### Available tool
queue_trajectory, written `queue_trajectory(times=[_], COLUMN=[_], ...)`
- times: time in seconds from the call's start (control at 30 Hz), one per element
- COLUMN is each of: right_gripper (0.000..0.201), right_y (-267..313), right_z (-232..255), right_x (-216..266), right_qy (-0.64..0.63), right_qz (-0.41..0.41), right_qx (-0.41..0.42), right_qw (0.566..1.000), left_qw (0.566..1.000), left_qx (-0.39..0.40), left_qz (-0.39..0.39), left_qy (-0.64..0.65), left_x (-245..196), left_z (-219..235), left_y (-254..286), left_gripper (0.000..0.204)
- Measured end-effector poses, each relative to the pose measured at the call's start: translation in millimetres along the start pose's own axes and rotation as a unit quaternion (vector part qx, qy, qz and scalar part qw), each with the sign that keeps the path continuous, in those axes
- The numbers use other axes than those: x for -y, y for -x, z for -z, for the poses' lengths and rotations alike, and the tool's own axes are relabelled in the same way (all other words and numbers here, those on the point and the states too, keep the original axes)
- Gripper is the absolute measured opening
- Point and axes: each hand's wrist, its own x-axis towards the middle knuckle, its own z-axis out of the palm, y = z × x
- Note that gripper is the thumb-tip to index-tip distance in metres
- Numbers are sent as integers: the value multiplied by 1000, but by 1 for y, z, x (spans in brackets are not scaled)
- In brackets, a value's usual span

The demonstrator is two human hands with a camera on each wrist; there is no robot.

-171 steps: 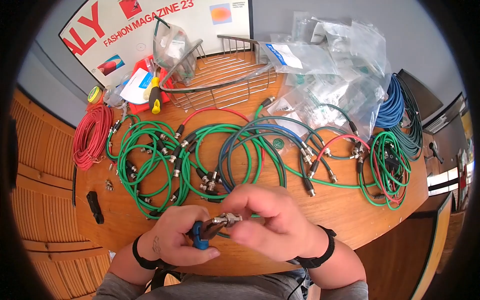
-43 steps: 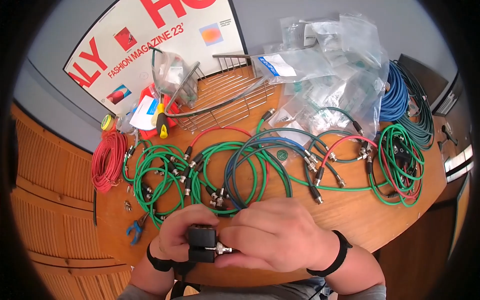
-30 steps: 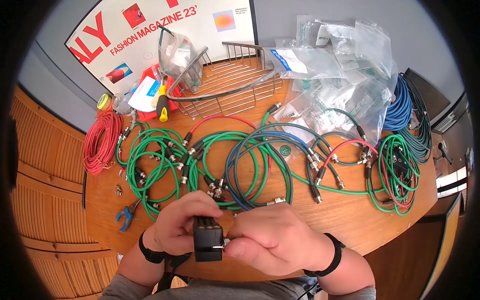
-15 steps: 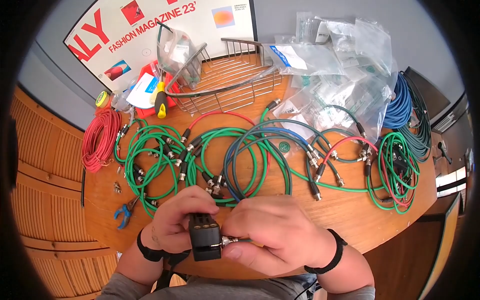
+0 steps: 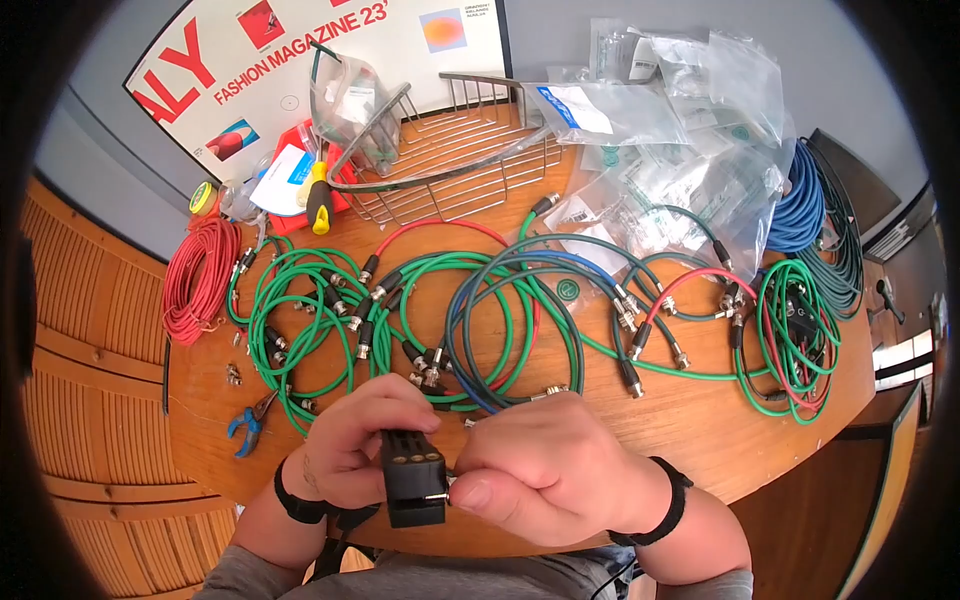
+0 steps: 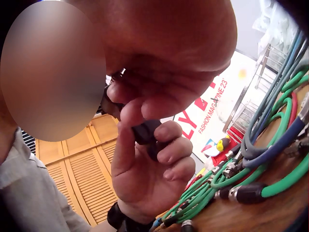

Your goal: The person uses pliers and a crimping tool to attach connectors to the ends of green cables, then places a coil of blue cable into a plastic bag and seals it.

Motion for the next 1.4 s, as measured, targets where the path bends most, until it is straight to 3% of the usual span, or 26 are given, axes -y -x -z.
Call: queue_trajectory(times=[0.07, 0.13, 0.17, 0.37, 0.57, 0.67, 0.73, 0.77, 0.83, 0.9, 0.97, 1.0, 1.03, 1.07, 1.1, 1.17, 1.27, 1.33, 1.4], right_gripper=[20, 18, 18, 17, 13, 15, 14, 14, 13, 12, 12, 15, 19, 19, 25, 38, 39, 29, 16], right_y=[-2, -6, -6, -5, -1, 0, -2, -3, -5, -4, -3, 0, 1, -1, -4, -3, -4, -6, -4], right_z=[-2, -8, -8, -7, 0, 0, 0, -2, -7, -6, -7, -10, -12, -12, -13, -10, -7, -6, -11], right_x=[0, 1, 2, 0, 4, 4, 1, 2, 5, 4, 2, 0, -2, -3, -3, -8, -16, -14, -21], right_qy=[-15, -26, -25, -17, -27, -94, -21, -20, -93, -64, -32, -45, -58, -52, -87, -140, -168, -172, -141], right_qz=[5, 25, 25, 38, -22, -79, -45, -45, -55, -52, -47, -112, -178, -177, -229, -319, -356, -328, -249], right_qx=[1, -83, -83, -62, 6, 18, -2, -2, -81, -89, -96, -124, -153, -154, -163, -153, -164, -173, -184], right_qw=[1000, 996, 996, 997, 999, 992, 999, 999, 991, 993, 994, 985, 970, 971, 956, 925, 905, 912, 940], left_qw=[999, 1000, 1000, 1000, 1000, 999, 999, 1000, 999, 999, 992, 993, 972, 936, 922, 908, 876, 861, 866], left_qx=[8, 1, -7, -8, -5, -10, -10, -11, -15, -20, -38, -37, -45, -51, -33, -23, -31, -40, -52], left_qz=[31, 21, 10, 8, 18, 37, 30, 23, 28, 30, 104, 98, 169, 238, 286, 305, 338, 344, 337], left_qy=[2, 0, -2, 1, 4, 5, 1, -4, 8, 19, 55, 55, 155, 253, 261, 287, 343, 373, 365], left_x=[0, 2, 3, 3, 2, 2, 3, 4, 4, 5, 8, 5, -2, -8, -11, -9, -9, -6, -2], left_z=[1, 2, 2, 2, 1, 1, 2, 2, 1, -2, -7, -11, -15, -18, -16, -17, -17, -15, -15], left_y=[2, 1, 1, 2, 1, 2, 1, 1, 1, 3, 7, 6, 4, 1, -1, -2, -2, -4, -2], left_gripper=[51, 51, 52, 53, 53, 53, 53, 53, 54, 55, 53, 53, 51, 48, 46, 45, 38, 32, 41])
